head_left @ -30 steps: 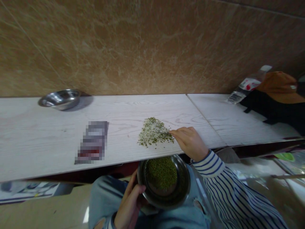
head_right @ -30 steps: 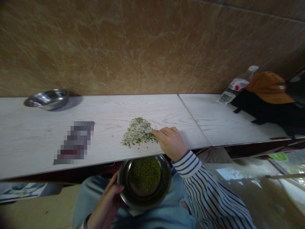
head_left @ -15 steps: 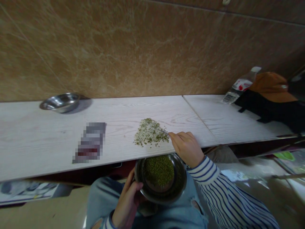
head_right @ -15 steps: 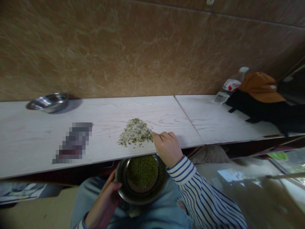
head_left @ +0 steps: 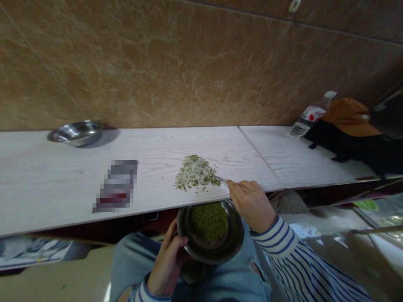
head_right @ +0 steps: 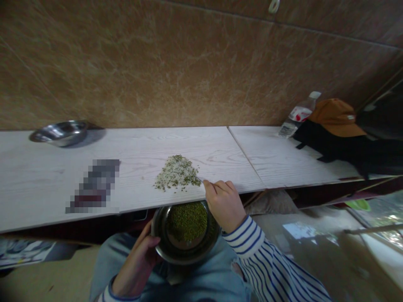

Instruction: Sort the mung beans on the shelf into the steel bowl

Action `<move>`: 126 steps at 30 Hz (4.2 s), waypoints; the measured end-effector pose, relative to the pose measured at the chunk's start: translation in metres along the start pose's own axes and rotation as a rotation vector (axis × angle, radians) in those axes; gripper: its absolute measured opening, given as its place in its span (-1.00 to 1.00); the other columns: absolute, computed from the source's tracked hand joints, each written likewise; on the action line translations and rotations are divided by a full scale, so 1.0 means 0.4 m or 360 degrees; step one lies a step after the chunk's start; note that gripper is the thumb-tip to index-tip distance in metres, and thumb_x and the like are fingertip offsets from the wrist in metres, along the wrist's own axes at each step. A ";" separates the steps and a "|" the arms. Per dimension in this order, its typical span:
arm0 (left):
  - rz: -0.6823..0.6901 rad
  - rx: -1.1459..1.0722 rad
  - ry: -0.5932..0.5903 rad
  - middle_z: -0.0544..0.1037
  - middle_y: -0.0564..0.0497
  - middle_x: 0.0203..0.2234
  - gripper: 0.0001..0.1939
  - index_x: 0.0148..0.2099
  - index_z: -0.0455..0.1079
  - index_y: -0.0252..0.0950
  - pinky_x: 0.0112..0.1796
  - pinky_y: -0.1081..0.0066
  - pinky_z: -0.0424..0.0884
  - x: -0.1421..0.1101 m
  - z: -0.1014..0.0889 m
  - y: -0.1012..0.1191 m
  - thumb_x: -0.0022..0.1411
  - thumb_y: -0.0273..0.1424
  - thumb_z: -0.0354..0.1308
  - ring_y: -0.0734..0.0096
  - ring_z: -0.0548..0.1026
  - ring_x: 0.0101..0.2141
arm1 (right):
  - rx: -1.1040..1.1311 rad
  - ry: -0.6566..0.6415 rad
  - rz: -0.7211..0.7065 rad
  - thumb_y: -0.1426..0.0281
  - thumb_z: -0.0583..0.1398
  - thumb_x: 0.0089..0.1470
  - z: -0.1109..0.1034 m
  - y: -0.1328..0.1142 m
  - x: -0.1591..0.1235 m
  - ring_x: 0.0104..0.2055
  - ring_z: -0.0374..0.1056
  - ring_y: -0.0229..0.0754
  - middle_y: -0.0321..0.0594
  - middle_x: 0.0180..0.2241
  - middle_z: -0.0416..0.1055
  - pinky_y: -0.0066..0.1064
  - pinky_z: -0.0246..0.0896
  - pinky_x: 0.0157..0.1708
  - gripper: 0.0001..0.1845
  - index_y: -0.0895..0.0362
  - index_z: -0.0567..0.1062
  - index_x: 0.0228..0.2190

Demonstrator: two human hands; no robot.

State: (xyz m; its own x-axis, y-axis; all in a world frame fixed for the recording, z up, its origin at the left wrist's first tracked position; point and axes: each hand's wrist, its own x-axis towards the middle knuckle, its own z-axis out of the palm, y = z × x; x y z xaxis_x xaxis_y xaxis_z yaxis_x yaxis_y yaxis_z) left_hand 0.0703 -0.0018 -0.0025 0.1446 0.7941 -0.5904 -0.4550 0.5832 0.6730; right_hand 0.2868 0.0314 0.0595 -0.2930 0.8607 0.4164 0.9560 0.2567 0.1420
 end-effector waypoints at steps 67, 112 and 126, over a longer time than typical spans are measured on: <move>-0.0033 -0.0023 0.0030 0.52 -0.01 -0.15 -0.35 0.12 0.25 -0.16 -0.33 0.32 0.41 -0.007 0.004 0.010 -0.11 -0.47 0.13 0.17 0.46 -0.18 | 0.0331 0.0043 0.0077 0.47 0.03 0.14 -0.046 0.008 -0.079 -0.27 0.34 -0.21 -0.15 -0.33 0.48 -0.33 0.13 -0.21 -0.74 0.22 0.42 -0.16; 0.0009 0.0016 0.0040 0.50 -0.01 -0.12 -0.35 0.12 0.24 -0.17 -0.39 0.36 0.37 -0.012 -0.015 0.018 -0.10 -0.45 0.13 0.17 0.42 -0.17 | 0.0671 -0.0184 0.0055 0.45 0.01 0.18 -0.015 0.033 0.003 -0.22 0.32 -0.20 -0.19 -0.31 0.47 -0.31 0.11 -0.23 -0.75 0.12 0.42 -0.16; -0.0030 -0.0062 -0.0063 0.50 -0.04 -0.13 -0.31 0.14 0.23 -0.18 -0.32 0.33 0.36 0.006 0.001 0.010 -0.13 -0.48 0.13 0.17 0.42 -0.17 | 0.0676 -0.0119 -0.0026 0.44 0.01 0.18 -0.046 0.004 -0.026 -0.25 0.32 -0.22 -0.18 -0.32 0.46 -0.31 0.13 -0.21 -0.76 0.13 0.40 -0.16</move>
State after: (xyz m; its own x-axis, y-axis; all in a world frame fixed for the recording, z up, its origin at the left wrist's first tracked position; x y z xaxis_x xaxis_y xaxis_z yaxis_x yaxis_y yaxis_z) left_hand 0.0693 0.0024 -0.0011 0.1878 0.7896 -0.5842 -0.4858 0.5916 0.6434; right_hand 0.2912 0.0148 0.0718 -0.3210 0.8805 0.3490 0.8773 0.4152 -0.2408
